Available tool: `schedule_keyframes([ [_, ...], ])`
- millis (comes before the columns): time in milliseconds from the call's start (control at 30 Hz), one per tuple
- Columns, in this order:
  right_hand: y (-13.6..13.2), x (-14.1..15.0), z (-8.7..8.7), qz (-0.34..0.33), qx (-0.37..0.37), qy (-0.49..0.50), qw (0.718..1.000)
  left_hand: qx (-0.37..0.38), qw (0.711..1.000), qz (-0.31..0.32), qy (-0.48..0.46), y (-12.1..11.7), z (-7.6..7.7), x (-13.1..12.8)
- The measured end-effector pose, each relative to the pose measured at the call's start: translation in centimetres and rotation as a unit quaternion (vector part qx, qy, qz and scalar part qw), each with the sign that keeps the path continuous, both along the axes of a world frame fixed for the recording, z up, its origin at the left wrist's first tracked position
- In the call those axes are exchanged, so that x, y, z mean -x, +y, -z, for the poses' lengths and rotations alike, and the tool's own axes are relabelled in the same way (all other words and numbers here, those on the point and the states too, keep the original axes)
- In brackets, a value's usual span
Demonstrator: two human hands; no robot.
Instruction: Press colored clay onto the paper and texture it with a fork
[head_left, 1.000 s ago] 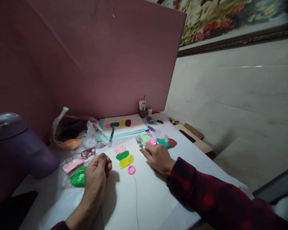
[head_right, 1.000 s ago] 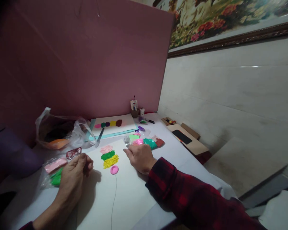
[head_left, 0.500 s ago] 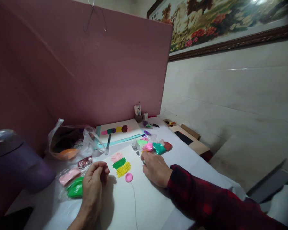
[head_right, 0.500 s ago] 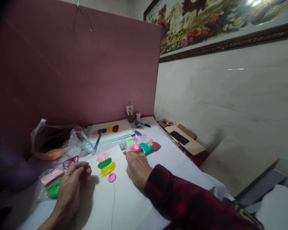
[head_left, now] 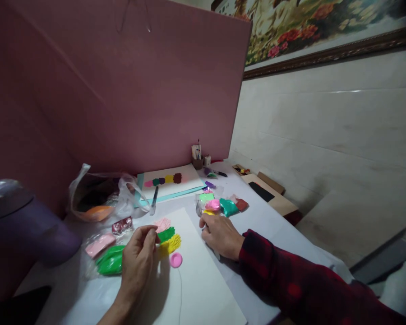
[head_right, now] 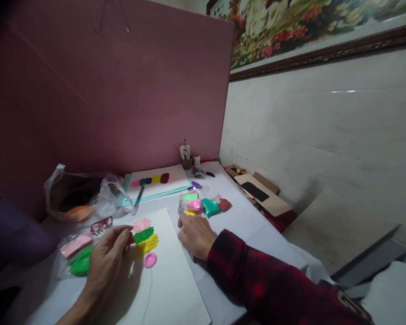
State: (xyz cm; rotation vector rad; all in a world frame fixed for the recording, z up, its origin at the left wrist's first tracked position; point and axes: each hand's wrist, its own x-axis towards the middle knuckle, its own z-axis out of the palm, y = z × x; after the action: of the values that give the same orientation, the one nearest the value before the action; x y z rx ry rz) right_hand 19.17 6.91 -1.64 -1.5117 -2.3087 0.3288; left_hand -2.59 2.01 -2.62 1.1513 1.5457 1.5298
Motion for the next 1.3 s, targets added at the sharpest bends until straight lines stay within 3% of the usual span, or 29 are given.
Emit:
schedule_keyframes([
  [100, 0.3, 0.1, 0.4, -0.052, -0.031, 0.101, 0.993, -0.027, 0.997, 0.013, 0.069, -0.7, -0.7, -0.2],
  [167, 0.5, 0.2, 0.6, -0.095, -0.076, 0.193, 0.974, -0.061, 0.987, 0.073, 0.127, -1.6, -1.3, -0.8],
  [267, 0.6, 0.3, 0.5, -0.146, -0.116, 0.317, 0.93, -0.182, 0.903, 0.276, 0.274, -2.9, -2.1, -2.0],
  [367, 0.3, 0.3, 0.1, -0.169, -0.059, 0.419, 0.89, -0.208, 0.806, 0.422, 0.36, -3.8, -2.5, -3.2],
  [433, 0.2, 0.3, -0.2, -0.183, 0.015, 0.479, 0.858, -0.19, 0.768, 0.469, 0.394, -4.0, -2.5, -3.8],
  [567, 0.3, 0.3, -0.5, -0.242, 0.108, 0.537, 0.801, -0.149, 0.731, 0.499, 0.442, -3.8, -2.0, -4.2],
  [767, 0.7, 0.3, -0.2, -0.302, 0.077, 0.493, 0.813, -0.135, 0.686, 0.53, 0.48, -3.7, -1.0, -3.8],
  [867, 0.7, 0.3, 0.0, -0.299, 0.054, 0.475, 0.826, -0.122, 0.671, 0.538, 0.496, -3.7, -0.1, -3.8],
  [1100, 0.8, 0.3, 1.0, -0.211, -0.027, 0.488, 0.846, -0.127, 0.643, 0.544, 0.524, -3.7, 1.5, -4.2],
  [1200, 0.9, 0.3, 1.2, -0.163, -0.041, 0.519, 0.838, -0.149, 0.636, 0.537, 0.534, -3.7, 1.7, -4.3],
  [1300, 0.8, 0.1, 1.0, -0.134, -0.082, 0.498, 0.853, -0.144, 0.628, 0.542, 0.54, -3.8, 1.6, -4.6],
])
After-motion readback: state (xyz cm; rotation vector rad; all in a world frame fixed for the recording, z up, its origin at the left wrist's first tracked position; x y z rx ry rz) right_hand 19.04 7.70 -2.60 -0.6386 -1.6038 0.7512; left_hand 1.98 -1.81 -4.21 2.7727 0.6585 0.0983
